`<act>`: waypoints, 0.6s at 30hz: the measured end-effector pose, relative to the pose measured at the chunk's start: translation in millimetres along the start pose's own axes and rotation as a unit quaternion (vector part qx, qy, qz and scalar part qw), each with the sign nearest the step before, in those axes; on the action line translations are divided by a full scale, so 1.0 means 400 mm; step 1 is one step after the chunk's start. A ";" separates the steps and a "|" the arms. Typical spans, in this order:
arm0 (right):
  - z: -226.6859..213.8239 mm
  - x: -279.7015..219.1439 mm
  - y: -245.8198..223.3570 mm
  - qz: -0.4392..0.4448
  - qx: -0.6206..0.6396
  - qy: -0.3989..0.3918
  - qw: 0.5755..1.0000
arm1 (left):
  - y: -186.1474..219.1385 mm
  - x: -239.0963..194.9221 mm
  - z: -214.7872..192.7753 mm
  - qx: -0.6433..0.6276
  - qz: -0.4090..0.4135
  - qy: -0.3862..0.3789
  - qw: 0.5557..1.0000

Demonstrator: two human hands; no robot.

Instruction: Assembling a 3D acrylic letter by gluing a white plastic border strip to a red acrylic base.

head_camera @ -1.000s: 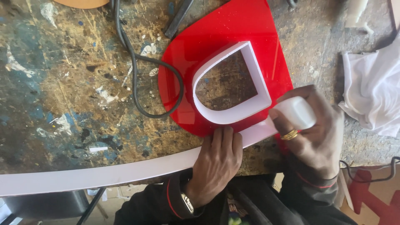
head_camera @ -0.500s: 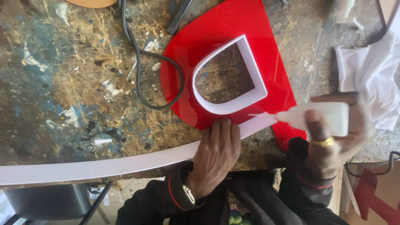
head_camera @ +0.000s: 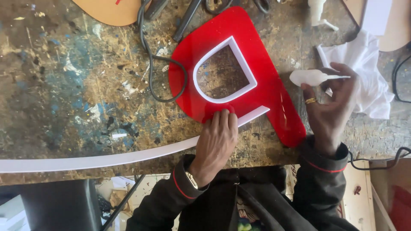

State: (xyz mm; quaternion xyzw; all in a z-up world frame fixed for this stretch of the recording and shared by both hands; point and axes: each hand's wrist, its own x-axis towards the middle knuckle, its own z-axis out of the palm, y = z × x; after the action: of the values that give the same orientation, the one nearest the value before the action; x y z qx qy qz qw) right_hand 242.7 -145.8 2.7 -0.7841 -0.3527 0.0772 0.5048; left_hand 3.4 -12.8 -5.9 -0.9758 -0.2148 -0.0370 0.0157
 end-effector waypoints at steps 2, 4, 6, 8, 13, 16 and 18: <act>0.003 -0.002 0.021 -0.009 -0.061 0.014 0.998 | 0.000 0.002 -0.004 -0.001 -0.002 -0.014 1.000; 0.016 -0.015 -0.004 -0.035 -0.058 0.033 0.997 | 0.001 0.001 0.003 0.000 -0.002 -0.011 1.000; 0.028 -0.056 -0.023 -0.056 -0.055 0.051 0.996 | 0.000 -0.002 0.004 -0.001 -0.001 -0.013 1.000; 0.036 -0.111 -0.031 -0.052 -0.112 0.096 0.988 | 0.002 0.000 0.004 0.008 -0.001 -0.019 1.000; 0.070 -0.210 -0.052 -0.046 -0.158 -0.021 0.986 | 0.001 -0.004 0.024 -0.086 0.000 -0.037 0.996; 0.077 -0.219 -0.007 -0.076 -0.200 -0.056 0.975 | 0.009 -0.008 0.018 -0.072 -0.011 -0.025 0.997; 0.076 -0.197 0.020 -0.096 -0.214 -0.052 0.971 | 0.015 0.007 0.010 -0.065 -0.003 -0.003 0.998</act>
State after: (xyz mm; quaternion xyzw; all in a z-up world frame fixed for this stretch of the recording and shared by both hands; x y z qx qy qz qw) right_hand 173.9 -175.1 -37.2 -0.8316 -0.4601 -0.0083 0.3111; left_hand 8.8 -17.1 -9.6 -0.9742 -0.2153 -0.0476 -0.0484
